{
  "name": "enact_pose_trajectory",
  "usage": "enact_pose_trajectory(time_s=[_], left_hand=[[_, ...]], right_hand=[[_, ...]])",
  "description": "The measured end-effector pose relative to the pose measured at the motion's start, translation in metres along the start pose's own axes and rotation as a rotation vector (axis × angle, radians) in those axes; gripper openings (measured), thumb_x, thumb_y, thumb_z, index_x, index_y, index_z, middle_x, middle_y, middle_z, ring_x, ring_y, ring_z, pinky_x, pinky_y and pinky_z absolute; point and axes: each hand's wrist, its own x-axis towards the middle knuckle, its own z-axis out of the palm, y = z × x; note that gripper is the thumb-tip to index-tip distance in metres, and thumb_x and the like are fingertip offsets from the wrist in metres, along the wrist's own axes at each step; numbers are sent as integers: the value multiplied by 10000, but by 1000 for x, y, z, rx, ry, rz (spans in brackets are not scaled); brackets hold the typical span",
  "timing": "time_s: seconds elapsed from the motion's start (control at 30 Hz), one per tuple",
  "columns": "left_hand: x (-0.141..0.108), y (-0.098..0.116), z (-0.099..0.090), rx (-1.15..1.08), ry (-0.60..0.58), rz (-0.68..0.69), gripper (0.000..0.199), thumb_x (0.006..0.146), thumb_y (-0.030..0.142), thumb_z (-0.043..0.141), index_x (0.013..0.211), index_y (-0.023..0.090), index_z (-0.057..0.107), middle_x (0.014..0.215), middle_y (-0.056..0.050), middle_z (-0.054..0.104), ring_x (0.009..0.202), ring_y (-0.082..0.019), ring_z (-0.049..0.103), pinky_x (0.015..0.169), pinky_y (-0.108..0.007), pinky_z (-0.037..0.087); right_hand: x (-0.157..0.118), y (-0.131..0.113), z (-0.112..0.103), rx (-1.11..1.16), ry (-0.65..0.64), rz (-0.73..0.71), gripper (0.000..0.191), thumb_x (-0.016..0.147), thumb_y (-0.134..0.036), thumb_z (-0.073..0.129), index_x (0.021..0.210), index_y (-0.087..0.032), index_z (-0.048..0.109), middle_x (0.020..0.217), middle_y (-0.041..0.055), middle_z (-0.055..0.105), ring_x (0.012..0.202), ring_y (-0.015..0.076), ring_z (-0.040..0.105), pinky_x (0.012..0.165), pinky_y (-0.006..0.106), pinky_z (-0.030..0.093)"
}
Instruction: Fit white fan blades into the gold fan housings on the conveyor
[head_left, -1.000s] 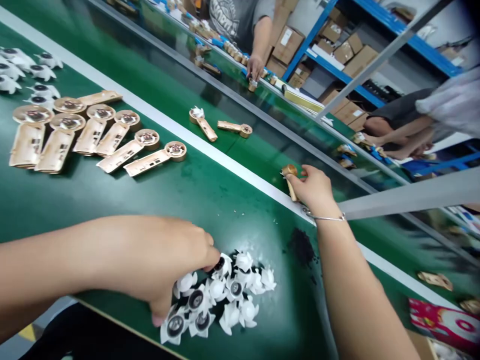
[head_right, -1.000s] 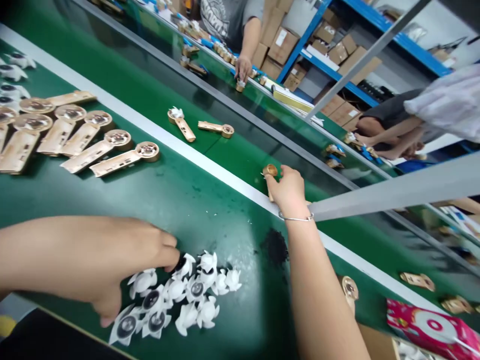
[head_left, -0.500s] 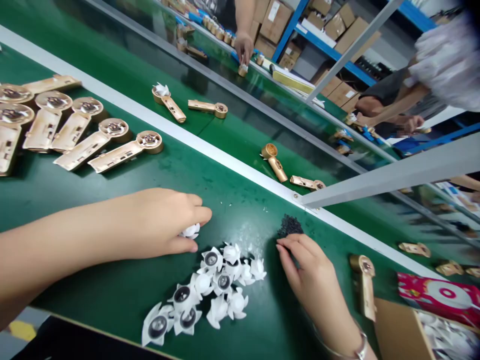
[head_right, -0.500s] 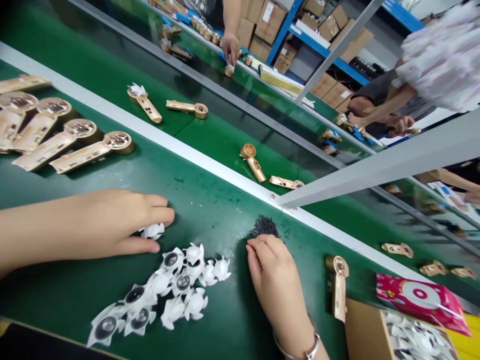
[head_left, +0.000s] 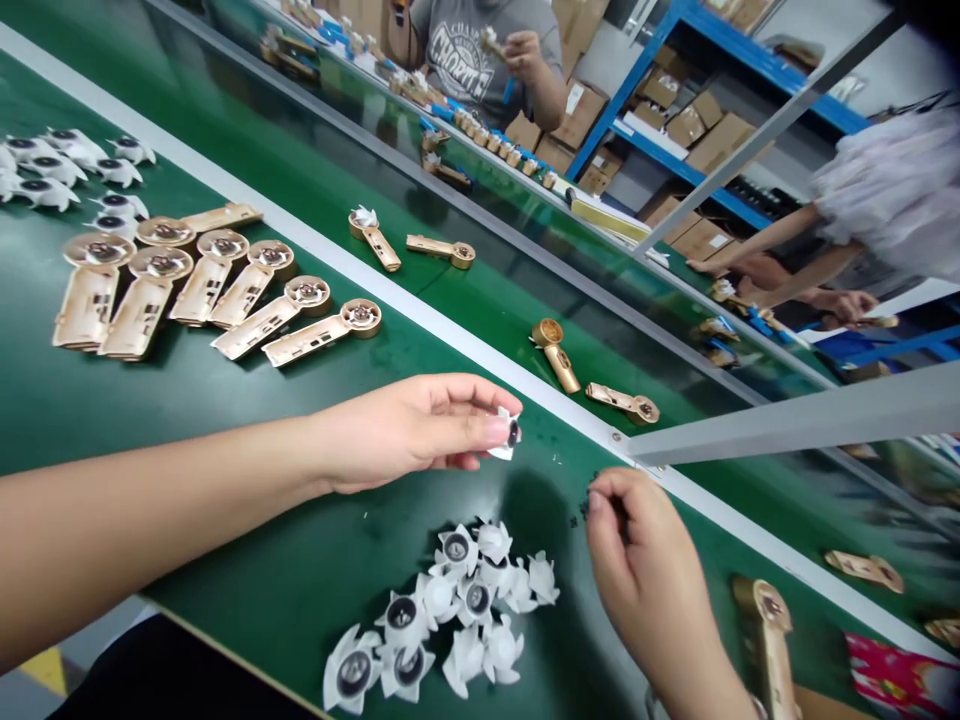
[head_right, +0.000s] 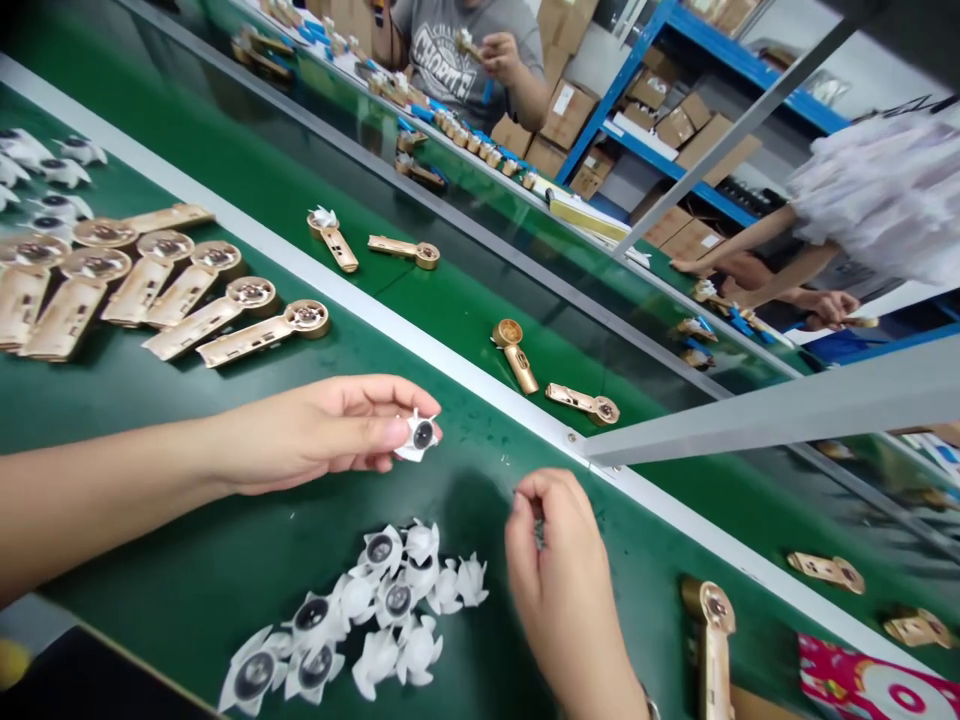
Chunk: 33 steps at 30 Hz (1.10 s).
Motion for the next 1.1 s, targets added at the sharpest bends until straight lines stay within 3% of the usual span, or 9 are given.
enact_pose_trajectory(time_s=[0.13,0.23,0.53,0.67,0.77,0.9,0.97,1.03,1.1], left_hand=[[-1,-7,3,-225,-58,-5,281,825,249,765,1080,205,656,949,10,682,862,-70,646,856,-243,500],[-1,-7,4,-265,-69,35,291,793,200,788,1059,188,669,879,19,683,804,-69,651,826,-242,513],[4,-10,2,-284,-133,152,308,726,55,799,998,142,684,861,12,689,805,-65,661,821,-228,524],[6,-12,1,-291,-100,156,303,709,60,814,974,141,690,851,16,688,789,-58,656,813,-222,523],[6,-13,2,-305,-52,126,300,699,80,829,961,135,693,829,13,690,765,-66,656,792,-237,529],[5,-8,1,-392,47,143,290,726,165,836,973,133,689,820,4,694,754,-72,656,725,-222,515],[3,-2,0,-451,74,185,328,699,168,858,977,130,688,821,5,692,747,-62,642,723,-207,503],[1,4,-2,-482,97,209,360,679,188,875,981,131,687,817,6,688,719,-57,625,721,-210,499],[-3,10,-3,-486,131,214,362,691,222,869,990,133,684,819,-1,688,699,-59,620,713,-221,502]], right_hand=[[35,-48,-8,346,16,33,78,980,-234,458,946,-234,528,820,-6,571,686,123,534,608,237,446],[48,-62,-3,477,-47,42,85,982,-247,465,940,-236,539,796,-17,571,664,118,520,596,233,446],[49,-56,4,447,-45,79,86,971,-261,494,922,-233,559,818,-12,596,698,118,551,624,226,450],[48,-53,8,458,-47,72,64,963,-254,514,944,-238,573,861,-4,616,722,120,571,646,235,470],[42,-52,5,406,-6,-24,70,930,-201,565,976,-228,610,913,20,640,771,138,607,676,256,485],[47,-53,-8,295,0,-263,274,899,-150,587,1159,-210,652,911,31,660,777,140,630,674,254,484],[73,-51,-5,328,62,-212,230,947,-216,528,1121,-217,678,848,20,657,747,142,626,667,261,487],[122,-49,12,325,118,-37,276,995,-326,447,1067,-212,688,820,24,663,742,159,632,685,286,505],[189,-52,42,229,2,77,341,978,-408,485,1171,-177,645,890,50,696,781,187,657,722,321,529]])
